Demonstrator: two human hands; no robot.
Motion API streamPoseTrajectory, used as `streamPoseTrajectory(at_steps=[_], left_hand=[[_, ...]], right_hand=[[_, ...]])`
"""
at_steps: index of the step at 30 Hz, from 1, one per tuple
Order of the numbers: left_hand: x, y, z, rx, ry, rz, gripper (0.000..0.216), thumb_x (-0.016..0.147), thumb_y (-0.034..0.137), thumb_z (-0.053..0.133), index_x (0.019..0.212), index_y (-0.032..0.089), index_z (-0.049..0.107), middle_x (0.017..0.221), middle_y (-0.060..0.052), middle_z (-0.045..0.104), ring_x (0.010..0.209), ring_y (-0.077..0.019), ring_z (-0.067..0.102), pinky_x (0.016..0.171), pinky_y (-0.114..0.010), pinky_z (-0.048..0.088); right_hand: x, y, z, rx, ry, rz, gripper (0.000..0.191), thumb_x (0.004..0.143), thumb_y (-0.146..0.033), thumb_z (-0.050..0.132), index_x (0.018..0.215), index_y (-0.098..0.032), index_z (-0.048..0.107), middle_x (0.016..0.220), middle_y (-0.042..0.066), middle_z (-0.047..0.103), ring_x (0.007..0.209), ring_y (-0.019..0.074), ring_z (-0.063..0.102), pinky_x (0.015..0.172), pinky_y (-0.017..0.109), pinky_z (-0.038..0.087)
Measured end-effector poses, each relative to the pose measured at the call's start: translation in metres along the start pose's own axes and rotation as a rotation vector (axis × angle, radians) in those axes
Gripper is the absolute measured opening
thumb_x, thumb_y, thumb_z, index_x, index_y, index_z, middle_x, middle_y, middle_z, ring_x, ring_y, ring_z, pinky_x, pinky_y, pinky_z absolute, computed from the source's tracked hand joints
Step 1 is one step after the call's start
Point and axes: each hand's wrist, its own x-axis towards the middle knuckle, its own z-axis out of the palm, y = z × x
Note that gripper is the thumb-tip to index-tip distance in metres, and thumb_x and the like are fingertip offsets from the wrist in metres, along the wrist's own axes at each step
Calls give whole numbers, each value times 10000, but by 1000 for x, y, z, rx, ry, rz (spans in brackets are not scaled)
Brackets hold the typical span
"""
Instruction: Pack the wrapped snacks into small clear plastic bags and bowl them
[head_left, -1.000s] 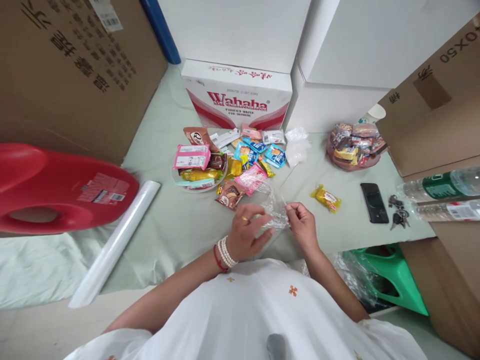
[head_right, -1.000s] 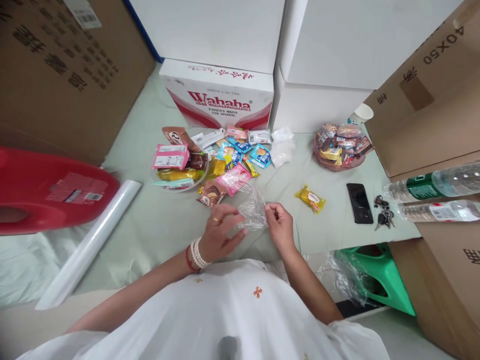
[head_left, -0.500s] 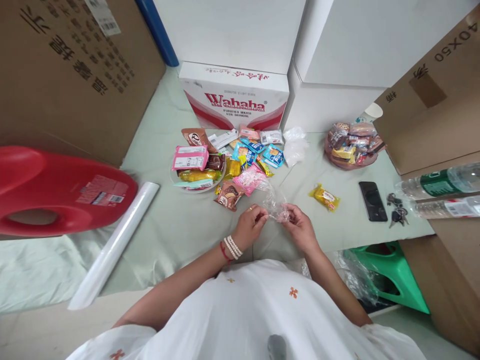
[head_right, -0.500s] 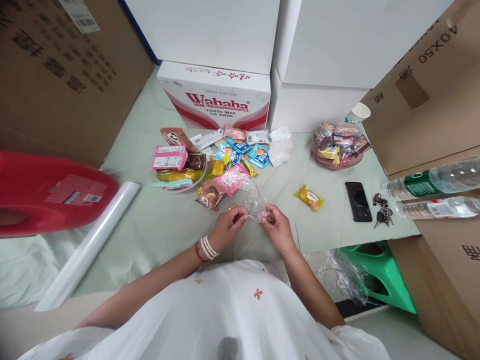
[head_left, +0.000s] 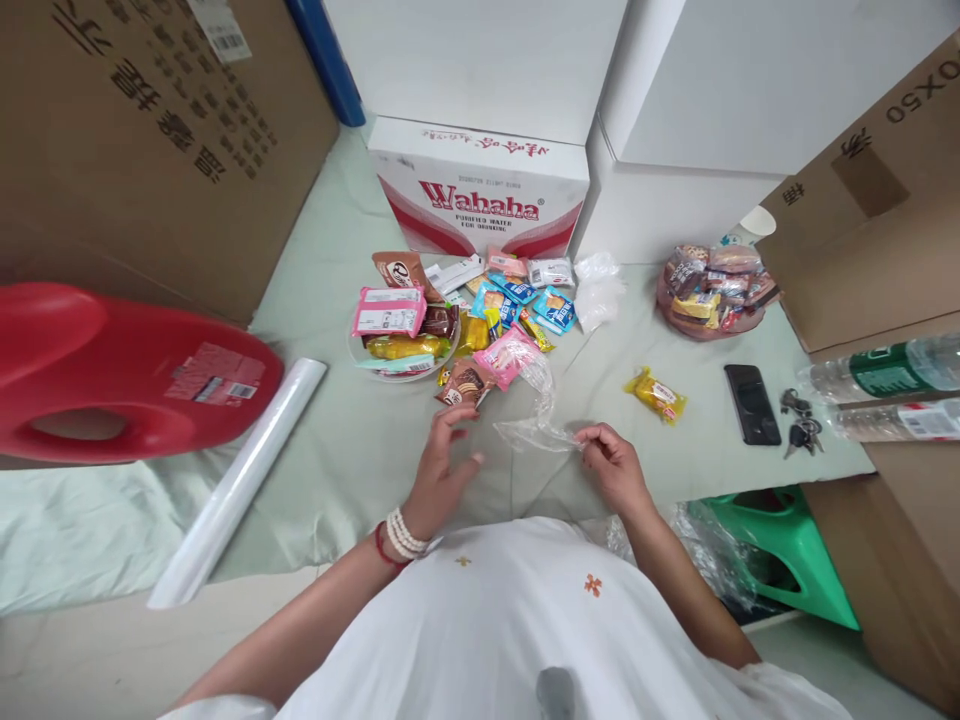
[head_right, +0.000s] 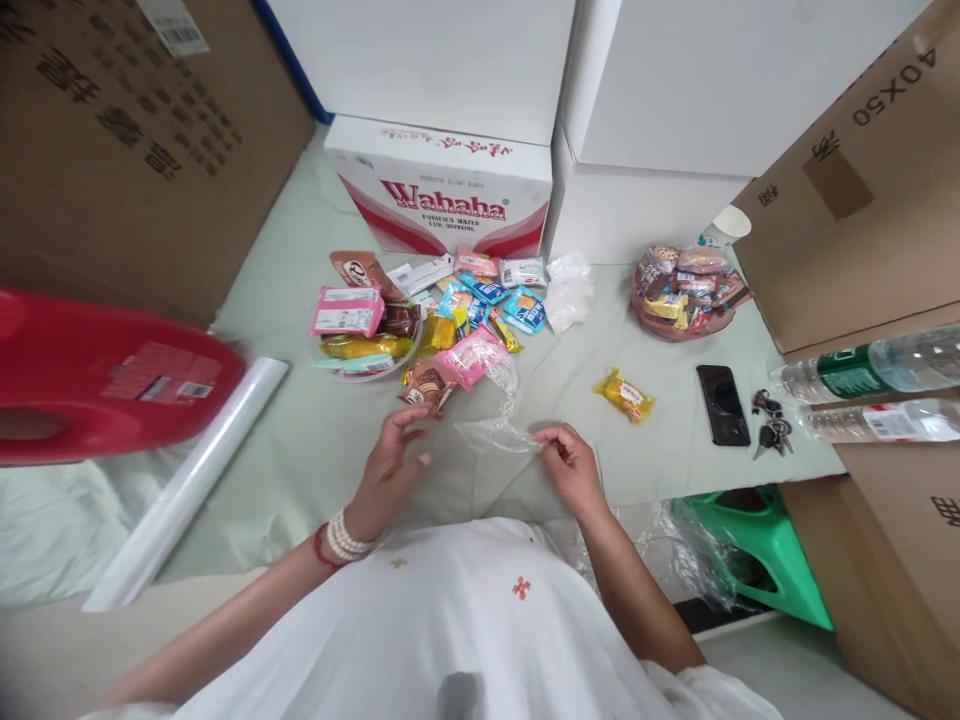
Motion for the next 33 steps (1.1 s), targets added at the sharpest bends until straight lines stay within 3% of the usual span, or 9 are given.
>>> streamPoseTrajectory(at_steps=[4,6,8,12,16,19,22,27,33], left_hand=[[24,16,33,356,-63,245,608,695,474,850,1207,204,662,1344,-172,622,1333,-393,492,1147,-532,325],[39,12,44,326,-138,147,248,823,433,729,922,208,705,935,-99,696,996,-302,626,955,-437,436],[49,2,46,233,-176,42,277,906,434,609,744,210,636,675,-20,583,705,-206,555,736,-335,422],[45,-12,37,260,-30,14,317,971,442,466,763,216,546,654,23,510,649,-162,474,645,-284,349],[28,-3,44,291,-170,88,308,1000,427,412,807,220,533,675,23,531,634,-152,483,650,-284,376],[18,2,48,202,-215,73,334,1008,472,423,810,225,528,662,30,525,617,-145,490,639,-275,400],[7,-7,34,60,-47,-117,371,997,552,439,831,231,521,615,56,492,555,-133,468,581,-259,404],[-18,-32,-18,130,115,-335,334,908,525,534,815,214,608,630,32,562,587,-150,529,573,-267,440],[-14,-4,-24,442,162,-32,463,914,451,498,1272,190,636,1305,-131,652,1247,-300,583,1045,-468,491]], right_hand=[[-4,-12,6,-87,-57,-175,176,856,-235,579,893,-241,751,827,12,594,704,150,521,649,273,394],[-7,-11,-2,-128,-65,-224,183,874,-229,563,883,-239,745,834,20,599,730,157,540,661,277,409],[-12,-5,-18,-191,-61,-221,183,881,-240,554,851,-231,734,816,27,602,730,162,551,660,281,427],[-18,1,-53,-334,-155,-173,233,882,-307,588,1039,-235,745,1102,95,682,1018,235,643,814,352,541],[-3,-12,-40,-398,-33,-227,571,878,-485,673,1393,-252,592,1464,136,559,1334,303,533,1081,488,490],[22,-20,-7,-346,-37,-192,532,844,-560,693,1246,-214,667,1153,114,711,1079,278,651,1015,466,516],[41,-20,11,-121,44,-69,392,895,-579,585,946,-204,685,781,26,655,715,187,608,729,337,546],[43,-14,6,86,118,53,399,832,-606,657,885,-210,635,683,-26,565,534,130,473,463,246,384],[30,-14,6,-64,-46,-97,346,931,-545,622,931,-207,700,664,-34,538,530,116,461,521,246,376]])
